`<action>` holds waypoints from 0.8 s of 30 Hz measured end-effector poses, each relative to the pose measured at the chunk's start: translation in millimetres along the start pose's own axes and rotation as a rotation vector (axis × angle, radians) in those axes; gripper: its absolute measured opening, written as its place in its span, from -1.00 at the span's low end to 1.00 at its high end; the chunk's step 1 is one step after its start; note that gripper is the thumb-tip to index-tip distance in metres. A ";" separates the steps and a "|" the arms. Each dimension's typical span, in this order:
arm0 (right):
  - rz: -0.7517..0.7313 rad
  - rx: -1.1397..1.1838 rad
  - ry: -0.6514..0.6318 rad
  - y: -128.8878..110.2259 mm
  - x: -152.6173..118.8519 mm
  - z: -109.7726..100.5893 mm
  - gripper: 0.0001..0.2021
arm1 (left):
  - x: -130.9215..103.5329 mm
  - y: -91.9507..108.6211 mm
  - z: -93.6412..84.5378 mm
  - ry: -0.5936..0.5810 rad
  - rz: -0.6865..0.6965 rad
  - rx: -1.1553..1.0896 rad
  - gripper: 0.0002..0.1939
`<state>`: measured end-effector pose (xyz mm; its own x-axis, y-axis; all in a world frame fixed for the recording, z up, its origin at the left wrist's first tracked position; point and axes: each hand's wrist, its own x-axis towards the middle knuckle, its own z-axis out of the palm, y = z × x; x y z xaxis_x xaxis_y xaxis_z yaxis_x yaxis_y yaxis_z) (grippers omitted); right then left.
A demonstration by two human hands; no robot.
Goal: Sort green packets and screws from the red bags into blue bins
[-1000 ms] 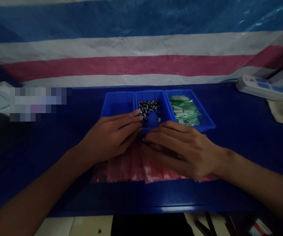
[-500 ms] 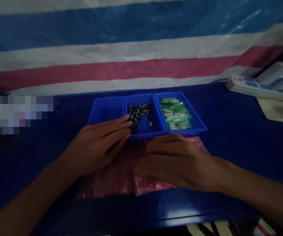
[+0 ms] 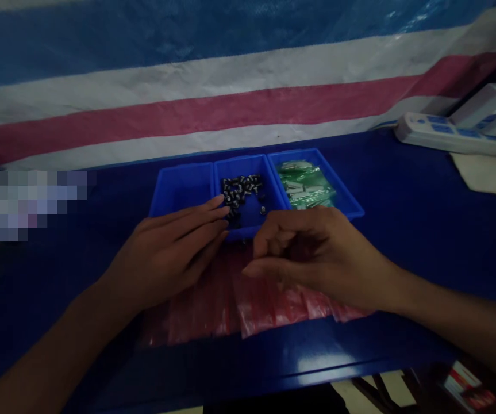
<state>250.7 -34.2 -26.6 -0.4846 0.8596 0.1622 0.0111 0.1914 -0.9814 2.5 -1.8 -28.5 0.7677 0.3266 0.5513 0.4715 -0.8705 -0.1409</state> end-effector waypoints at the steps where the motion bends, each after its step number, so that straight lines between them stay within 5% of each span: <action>1: 0.020 0.032 0.026 -0.6 -0.6 0.0 -0.74 | -0.1 0.5 0.4 0.012 0.005 0.019 -0.80; 4: -0.099 -0.107 0.212 -3.4 -2.4 -2.3 -0.82 | 0.2 2.2 0.2 0.003 0.015 0.074 -0.84; 8: -0.453 -0.696 0.339 -1.9 -2.1 -10.0 -0.77 | 1.1 2.5 -0.8 -0.023 -0.003 0.094 -0.85; 11: -0.754 -0.956 0.214 5.0 1.2 -13.8 -0.83 | 2.2 1.7 -0.1 0.008 0.019 0.094 -0.88; 14: -0.991 -1.187 -0.044 12.9 5.3 -12.6 -0.82 | 3.3 1.6 0.9 0.024 0.047 0.114 -0.86; 18: -0.936 -1.452 -0.217 21.2 7.8 -6.8 -0.76 | 3.3 2.8 0.8 0.049 0.058 0.123 -0.86; 24: -0.907 -1.452 -0.178 24.2 7.1 -2.3 -0.74 | 2.4 3.4 1.1 0.027 0.045 0.125 -0.85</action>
<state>249.6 -22.3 -49.0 -0.8650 0.2034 0.4587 0.3724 0.8730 0.3150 6.5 -3.5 -28.6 0.7780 0.2767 0.5641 0.4888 -0.8306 -0.2668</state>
